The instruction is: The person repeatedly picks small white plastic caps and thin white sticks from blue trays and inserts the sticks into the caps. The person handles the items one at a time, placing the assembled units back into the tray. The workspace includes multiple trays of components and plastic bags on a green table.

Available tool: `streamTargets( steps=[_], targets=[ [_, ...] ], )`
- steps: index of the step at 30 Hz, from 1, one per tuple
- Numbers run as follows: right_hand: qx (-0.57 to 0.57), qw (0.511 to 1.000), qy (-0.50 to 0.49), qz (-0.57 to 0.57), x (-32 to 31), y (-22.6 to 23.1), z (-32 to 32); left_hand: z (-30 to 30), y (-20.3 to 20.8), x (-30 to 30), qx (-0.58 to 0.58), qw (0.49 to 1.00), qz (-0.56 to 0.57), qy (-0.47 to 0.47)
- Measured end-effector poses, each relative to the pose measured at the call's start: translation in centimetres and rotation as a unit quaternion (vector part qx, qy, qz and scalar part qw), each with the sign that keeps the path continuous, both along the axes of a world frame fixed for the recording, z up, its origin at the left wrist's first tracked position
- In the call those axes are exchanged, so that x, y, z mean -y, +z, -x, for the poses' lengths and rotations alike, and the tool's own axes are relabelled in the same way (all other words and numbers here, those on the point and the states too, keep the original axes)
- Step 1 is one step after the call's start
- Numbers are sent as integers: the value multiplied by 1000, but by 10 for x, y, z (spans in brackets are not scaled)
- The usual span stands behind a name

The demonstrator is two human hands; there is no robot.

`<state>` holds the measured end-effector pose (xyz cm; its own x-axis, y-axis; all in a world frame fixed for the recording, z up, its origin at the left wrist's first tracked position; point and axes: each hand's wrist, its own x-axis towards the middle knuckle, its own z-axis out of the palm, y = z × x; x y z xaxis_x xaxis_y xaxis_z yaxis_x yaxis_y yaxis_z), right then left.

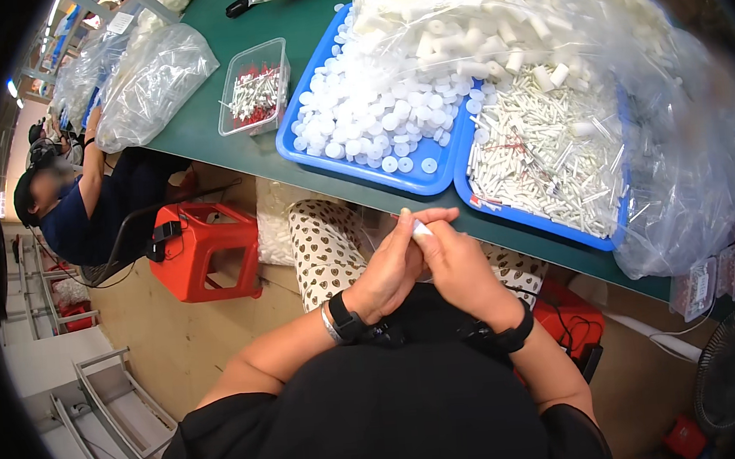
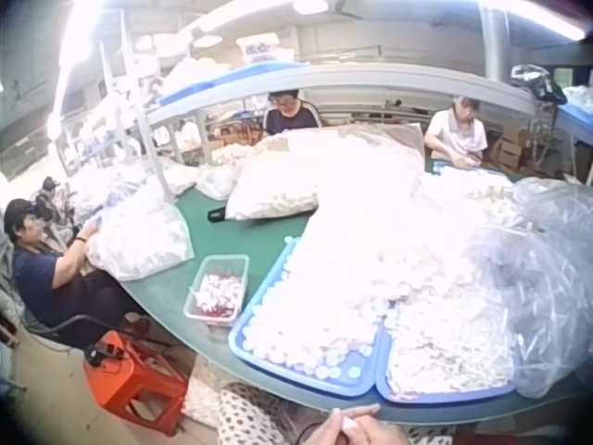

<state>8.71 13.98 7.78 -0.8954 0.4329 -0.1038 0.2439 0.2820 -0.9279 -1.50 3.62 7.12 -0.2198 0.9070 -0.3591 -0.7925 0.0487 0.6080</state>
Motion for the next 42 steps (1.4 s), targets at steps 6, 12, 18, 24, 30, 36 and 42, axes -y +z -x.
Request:
streamTargets(
  steps=[6, 12, 18, 24, 30, 36, 42],
  targets=[
    [118, 962, 150, -197, -1, -23, -11, -2, -43, 27, 72, 974, 176, -123],
    [166, 963, 117, -176, -4, -77, -14, 17, -65, 51, 142, 949, 260, -108],
    [71, 957, 129, -249, -9, -37, -24, 31, -39, 47, -56, 975, 179, -118],
    [-85, 907, -70, -405, -63, 40, -12, 53, 10, 11, -405, 910, 83, -7],
    [9, 813, -110, -572, -111, 37, 9, 71, 17, -44, -796, 602, 10, 54],
    [69, 815, -144, -557, -126, 18, 9, 83, 0, -71, -824, 563, 50, -43],
    [-73, 839, -156, -515, -118, 43, 5, 83, -5, -68, -812, 583, 37, -9]
  ],
)
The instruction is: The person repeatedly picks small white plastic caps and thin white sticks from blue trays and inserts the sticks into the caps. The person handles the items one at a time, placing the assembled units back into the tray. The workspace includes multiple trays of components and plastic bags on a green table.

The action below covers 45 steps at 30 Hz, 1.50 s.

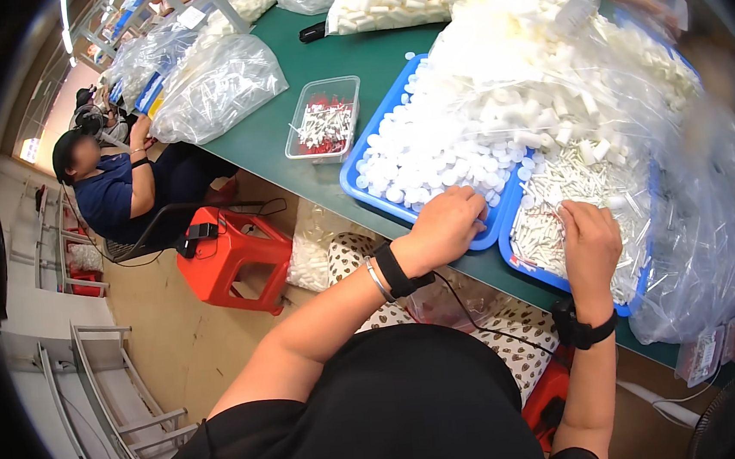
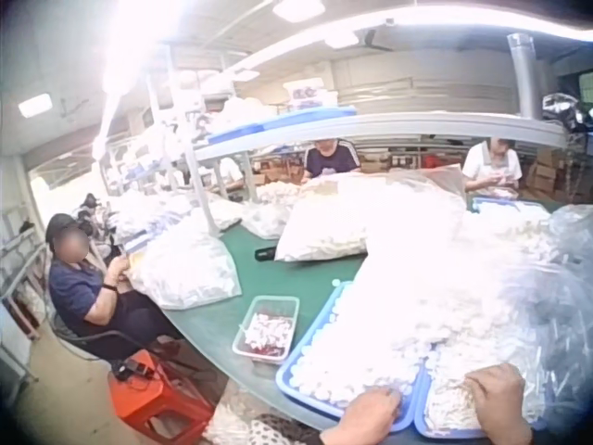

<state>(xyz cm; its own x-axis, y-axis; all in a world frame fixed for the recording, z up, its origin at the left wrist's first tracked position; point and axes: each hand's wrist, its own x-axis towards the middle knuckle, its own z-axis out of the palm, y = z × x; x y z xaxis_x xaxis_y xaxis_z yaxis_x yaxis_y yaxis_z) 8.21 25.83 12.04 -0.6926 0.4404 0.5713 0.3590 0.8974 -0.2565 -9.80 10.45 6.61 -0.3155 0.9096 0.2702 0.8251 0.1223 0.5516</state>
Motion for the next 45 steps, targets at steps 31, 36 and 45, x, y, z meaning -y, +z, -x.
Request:
streamTargets(
  steps=[31, 36, 45],
  targets=[
    [69, 979, 144, 129, 75, 12, -16, -52, 17, 41, 888, 449, -87, 40],
    [79, 981, 150, 92, 74, 16, -16, -53, 15, 41, 881, 462, -93, 43],
    [53, 985, 143, 80, 75, 21, -14, -60, 13, 43, 844, 533, -58, 19]
  ],
)
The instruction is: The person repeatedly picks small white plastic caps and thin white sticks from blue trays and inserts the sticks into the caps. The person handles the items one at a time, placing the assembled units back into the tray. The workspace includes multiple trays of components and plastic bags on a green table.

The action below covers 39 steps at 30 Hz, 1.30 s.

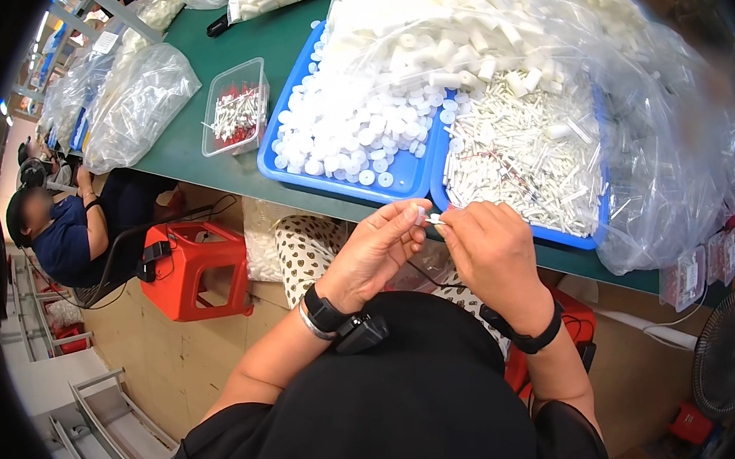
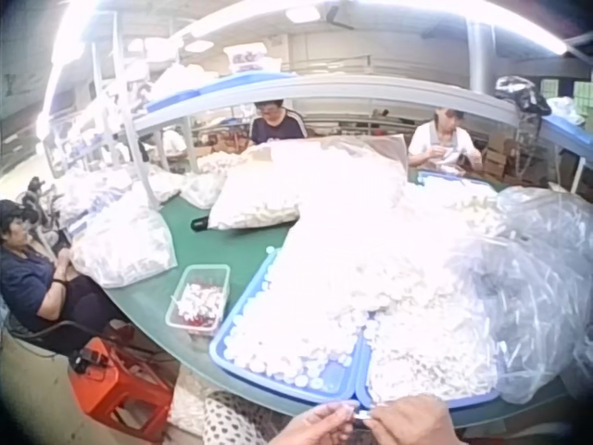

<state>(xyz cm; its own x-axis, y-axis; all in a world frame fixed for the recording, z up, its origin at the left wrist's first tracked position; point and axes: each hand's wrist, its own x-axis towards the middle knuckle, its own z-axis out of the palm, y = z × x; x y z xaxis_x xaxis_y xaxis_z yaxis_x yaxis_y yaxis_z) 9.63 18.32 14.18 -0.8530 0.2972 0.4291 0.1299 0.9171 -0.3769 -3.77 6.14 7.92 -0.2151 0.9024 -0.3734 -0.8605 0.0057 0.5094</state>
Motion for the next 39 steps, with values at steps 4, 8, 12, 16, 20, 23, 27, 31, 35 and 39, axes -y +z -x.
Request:
streamTargets(
  steps=[4, 8, 12, 16, 20, 23, 27, 31, 35, 39],
  targets=[
    [-37, 997, -26, 62, 6, -16, 1, -6, -3, 0, 55, 998, -27, -27],
    [-45, 995, -45, 80, 13, -29, 3, -12, -7, 1, 94, 995, -21, -33],
    [-48, 973, -55, 220, 15, -37, 4, -13, -11, 2, 111, 993, -22, -38],
    [9, 967, -38, 252, 11, -27, 5, -12, -10, 1, 47, 999, 11, 13],
    [-8, 995, -91, 27, -29, -27, 8, -6, -5, 3, 16, 999, 14, 35],
    [67, 982, -104, -145, -52, -33, 16, -6, -3, 3, 9, 999, 16, 33],
    [128, 976, -66, -161, -59, -38, 20, -8, 3, 4, -2, 999, 29, 40],
    [3, 995, -50, -86, -57, -43, 17, -6, 5, 5, -7, 999, 17, 48],
    [-21, 995, -51, -87, -51, -46, 16, -5, 8, 3, -15, 998, 23, 64],
    [56, 987, -47, -142, -57, -44, 17, -7, 6, -1, -10, 998, 18, 63]
  ],
)
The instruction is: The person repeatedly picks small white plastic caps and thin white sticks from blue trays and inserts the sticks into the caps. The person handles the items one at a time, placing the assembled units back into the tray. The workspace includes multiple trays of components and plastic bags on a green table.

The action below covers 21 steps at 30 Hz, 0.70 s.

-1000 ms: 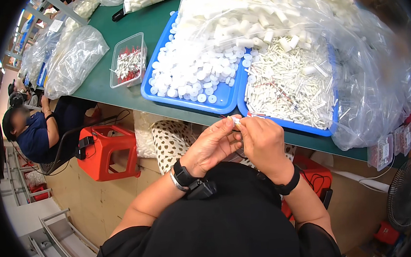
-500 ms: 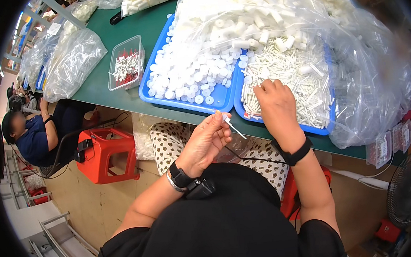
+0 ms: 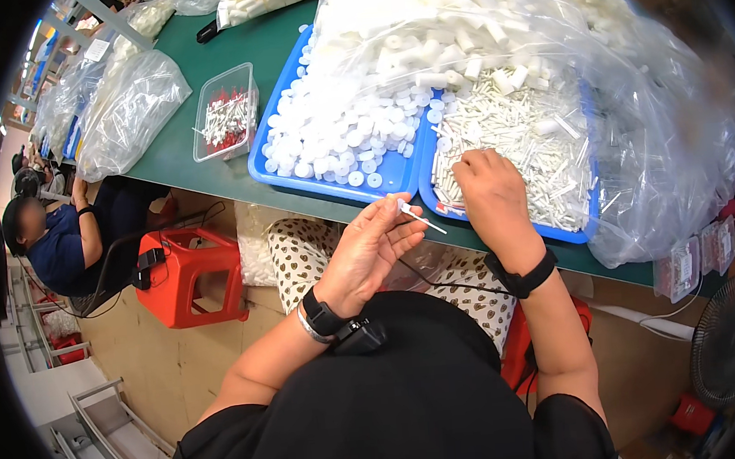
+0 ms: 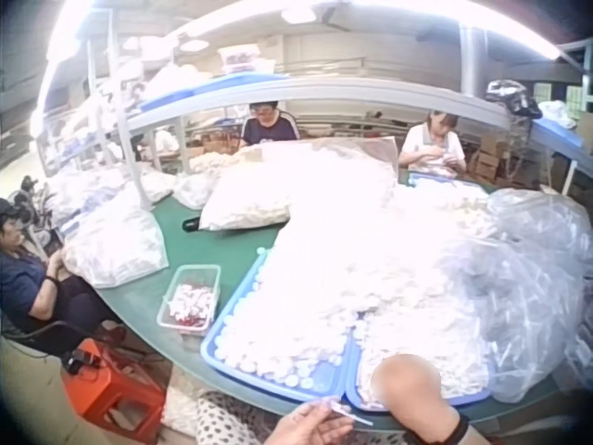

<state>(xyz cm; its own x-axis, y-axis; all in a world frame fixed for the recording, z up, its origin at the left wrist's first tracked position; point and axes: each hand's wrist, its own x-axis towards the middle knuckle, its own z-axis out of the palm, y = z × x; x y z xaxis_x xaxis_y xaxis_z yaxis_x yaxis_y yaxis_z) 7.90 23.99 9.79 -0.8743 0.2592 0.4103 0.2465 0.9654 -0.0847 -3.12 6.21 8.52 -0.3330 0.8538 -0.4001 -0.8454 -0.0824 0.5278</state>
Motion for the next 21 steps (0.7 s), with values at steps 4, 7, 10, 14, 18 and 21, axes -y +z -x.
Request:
streamTargets(
  steps=[4, 7, 10, 14, 18, 21],
  targets=[
    [73, 997, -17, -24, -3, 3, 2, 0, 2, 0, 0, 1000, 3, 5],
    [-31, 1000, -3, 0, -5, -2, 2, 1, -1, -1, 0, 999, -8, 36],
    [-56, 986, 15, 157, 14, 9, -10, 4, 4, -2, -9, 997, -12, 71],
    [-87, 923, 22, 375, 37, 13, -20, 6, 4, -2, -6, 996, -34, 84],
    [-118, 930, 28, 346, 40, 9, -24, 4, 4, -3, -2, 996, -34, 87],
    [-120, 930, 13, 348, 44, 10, -25, 4, 2, -4, -1, 996, -31, 86]
  ],
)
